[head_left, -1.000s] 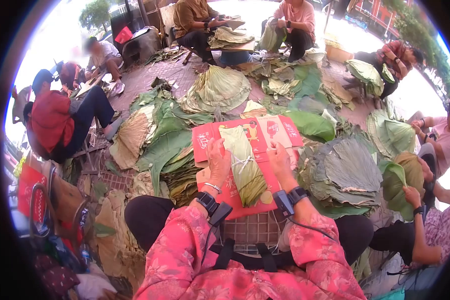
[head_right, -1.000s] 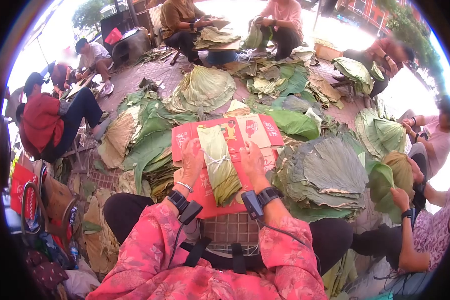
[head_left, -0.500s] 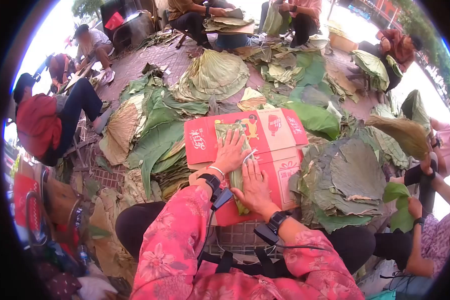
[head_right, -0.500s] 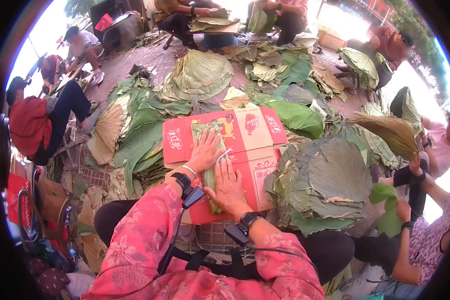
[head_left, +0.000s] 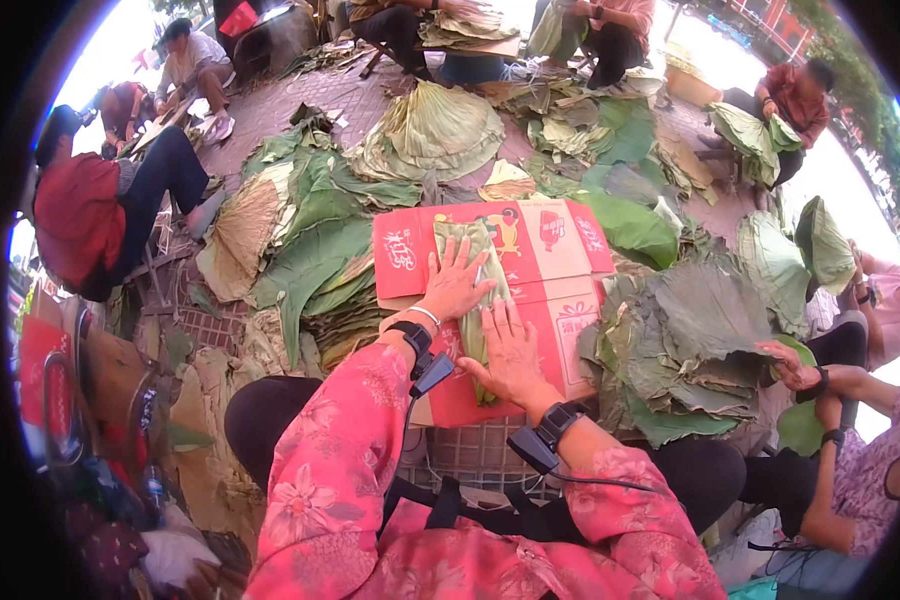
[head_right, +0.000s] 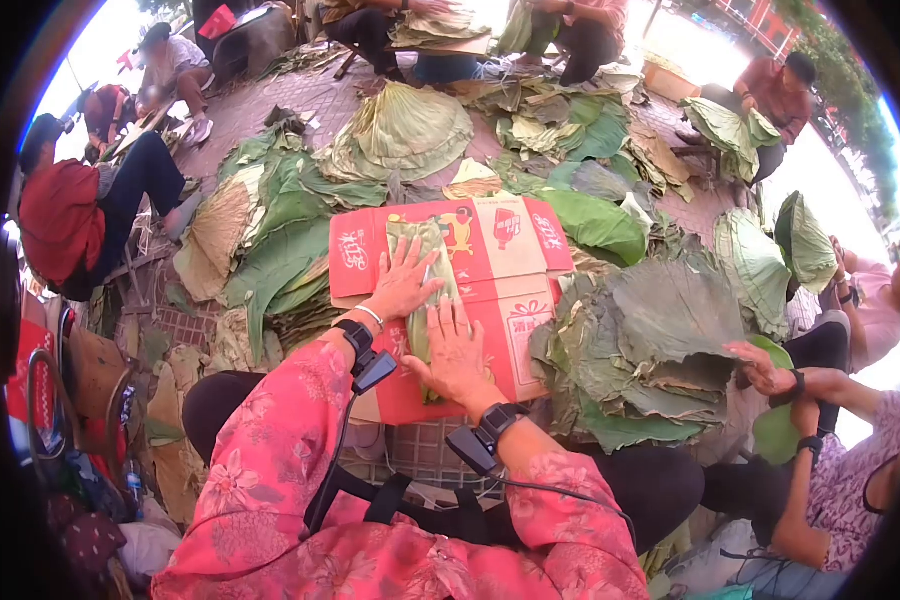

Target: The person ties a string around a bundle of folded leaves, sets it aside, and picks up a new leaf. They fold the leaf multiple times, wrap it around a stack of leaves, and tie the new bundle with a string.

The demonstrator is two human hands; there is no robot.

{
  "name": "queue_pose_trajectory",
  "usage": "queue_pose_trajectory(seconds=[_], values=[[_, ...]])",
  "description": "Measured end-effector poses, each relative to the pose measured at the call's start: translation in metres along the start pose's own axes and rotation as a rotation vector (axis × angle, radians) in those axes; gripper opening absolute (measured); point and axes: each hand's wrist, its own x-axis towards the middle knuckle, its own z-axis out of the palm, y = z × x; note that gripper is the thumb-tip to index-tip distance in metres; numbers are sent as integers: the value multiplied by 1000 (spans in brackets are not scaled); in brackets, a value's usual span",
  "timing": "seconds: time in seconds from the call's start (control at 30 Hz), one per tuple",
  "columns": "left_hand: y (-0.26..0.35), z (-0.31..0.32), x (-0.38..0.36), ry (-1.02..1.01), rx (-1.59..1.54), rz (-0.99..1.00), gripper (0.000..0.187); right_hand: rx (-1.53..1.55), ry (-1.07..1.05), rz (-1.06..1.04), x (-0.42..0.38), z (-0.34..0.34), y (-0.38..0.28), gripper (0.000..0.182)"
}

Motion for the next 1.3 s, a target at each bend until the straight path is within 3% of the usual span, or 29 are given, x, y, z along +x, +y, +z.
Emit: queue_pose_trajectory(seconds=[0.1,0.4,0.5,0.6,0.7,0.8,0.83,0.87,0.93,1.0,1.03,1.07,1.13,1.27,1.3], values=[[0,2,0,-11,56,-12,62,-55,76,-24,-5,18,2,86],[4,-11,-18,35,-112,-73,65,45,-26,-2,-3,11,9,87],[10,-11,-46,124,-189,-135,62,43,32,91,-5,5,1,91],[-4,2,-63,236,-228,-152,59,-40,-117,110,-16,-15,-21,96],[3,-3,-73,221,-220,-185,57,8,-124,216,-14,-3,-20,95],[3,-5,-79,273,-322,-193,57,396,-144,284,-8,-26,-8,94],[0,-3,-78,314,-369,-164,56,583,-19,232,-5,-23,4,91],[-6,-1,-77,352,-416,-146,56,1001,58,251,-10,-39,7,74],[-13,1,-74,414,-495,-70,52,1745,-81,375,-17,-66,20,56],[12,-21,-86,347,-697,-87,54,2245,-88,322,-38,-86,40,44],[12,-16,-87,354,-653,-77,53,2421,10,299,-60,-107,38,42],[5,-12,-85,371,-612,-70,53,2428,140,91,-82,-137,33,45],[-1,-6,-84,402,-557,-62,52,2308,314,21,-139,-185,32,57],[-10,-1,-81,430,-535,-54,51,1908,751,126,-261,-257,33,72],[-11,0,-80,437,-539,-50,51,1742,838,231,-290,-268,35,75]])
